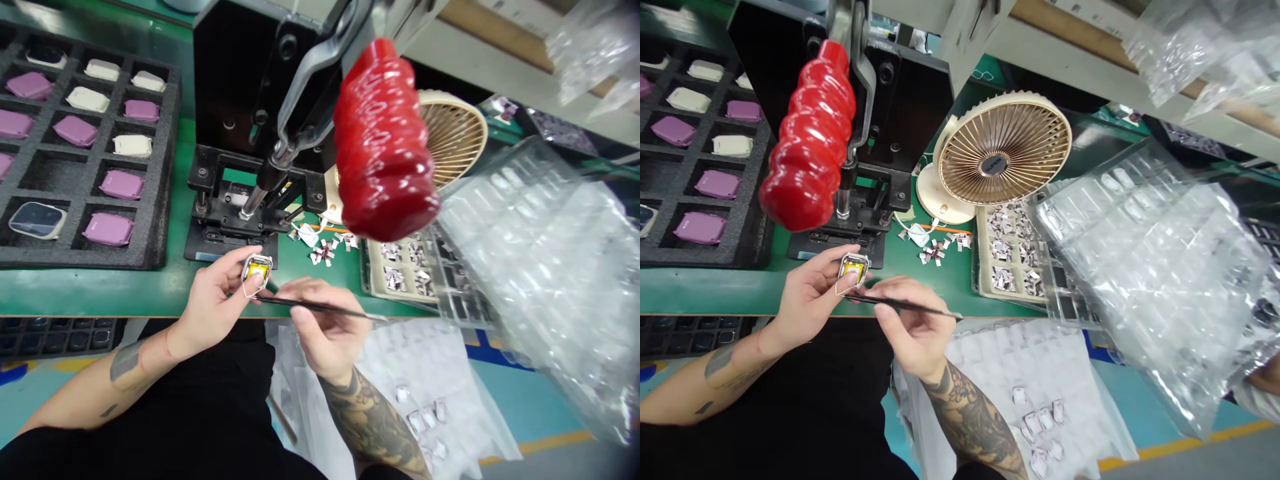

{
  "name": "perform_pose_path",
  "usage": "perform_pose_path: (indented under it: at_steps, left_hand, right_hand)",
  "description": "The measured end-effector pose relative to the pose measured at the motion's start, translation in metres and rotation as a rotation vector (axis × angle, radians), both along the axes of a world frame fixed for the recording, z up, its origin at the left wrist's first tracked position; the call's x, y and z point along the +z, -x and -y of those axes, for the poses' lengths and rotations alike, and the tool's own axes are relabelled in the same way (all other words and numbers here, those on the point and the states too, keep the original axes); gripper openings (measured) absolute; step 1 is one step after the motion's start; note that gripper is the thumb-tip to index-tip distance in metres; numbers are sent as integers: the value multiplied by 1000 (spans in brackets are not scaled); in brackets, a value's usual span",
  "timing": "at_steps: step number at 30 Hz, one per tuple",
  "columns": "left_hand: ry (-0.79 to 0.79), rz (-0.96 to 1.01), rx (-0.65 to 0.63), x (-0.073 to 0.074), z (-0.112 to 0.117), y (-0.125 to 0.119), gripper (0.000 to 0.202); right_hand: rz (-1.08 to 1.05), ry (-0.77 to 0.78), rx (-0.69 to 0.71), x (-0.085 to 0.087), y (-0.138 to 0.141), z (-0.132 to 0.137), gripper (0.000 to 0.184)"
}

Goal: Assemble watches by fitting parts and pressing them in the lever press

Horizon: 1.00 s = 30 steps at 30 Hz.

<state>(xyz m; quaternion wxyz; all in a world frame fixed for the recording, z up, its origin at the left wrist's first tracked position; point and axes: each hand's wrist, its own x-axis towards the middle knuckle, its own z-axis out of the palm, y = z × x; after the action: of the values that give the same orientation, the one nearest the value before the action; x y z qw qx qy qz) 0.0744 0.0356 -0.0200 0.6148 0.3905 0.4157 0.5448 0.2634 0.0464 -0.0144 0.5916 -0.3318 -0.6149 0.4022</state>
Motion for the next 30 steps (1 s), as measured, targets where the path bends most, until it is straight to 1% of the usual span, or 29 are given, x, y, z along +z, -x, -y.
perform_pose_path:
  at_steps: [2,3,5,6,8,10,13,15,17,20,22,24,26,27,28,29,30]
  left_hand:
    - [5,7,24,1,-1,-1,48]
    - [6,6,35,1,-1,-1,50]
    - [7,7,44,2,-1,-1,50]
    - [5,13,43,2,-1,0,49]
    - [-10,43,33,3,-1,1,49]
    - [-25,81,16,3,-1,2,49]
    - [1,118,13,3,-2,4,53]
    - [45,112,33,3,-3,5,51]
    - [72,84,49,3,-4,5,47]
    - [63,37,37,3,-4,4,43]
    - [47,16,29,2,-3,4,45]
    - [33,2,23,1,-2,5,48]
    - [23,-10,13,0,-1,5,50]
    - [20,-18,9,-1,-1,5,52]
    - [18,-27,6,-1,-1,6,53]
    - [15,-38,6,-2,-1,6,54]
    - [14,-50,6,-2,-1,6,54]
  right_hand:
    - [12,-98,-117,1,-2,0,18]
    - [17,-110,-187,0,-3,-2,16]
    - [23,-84,-286,-4,-4,-6,14]
    - [22,-59,-296,-7,-4,-8,14]
    - [-2,13,-269,-12,-4,-10,14]
    - [-38,84,-212,-15,-5,-10,13]
    - [-90,145,-122,-13,-11,-5,12]
    - [-118,141,-78,-5,-20,-2,11]
    - [-139,109,-43,9,-33,-2,11]
    - [-158,50,10,38,-62,-11,12]
    - [-136,4,52,59,-85,-23,15]
    - [0,-14,115,79,-104,-43,16]
    - [284,13,160,93,-111,-70,14]
    - [440,25,157,97,-108,-86,13]
    - [565,26,124,99,-100,-103,13]
    - [629,-4,60,99,-89,-121,14]
    - [620,-56,-35,98,-75,-138,15]
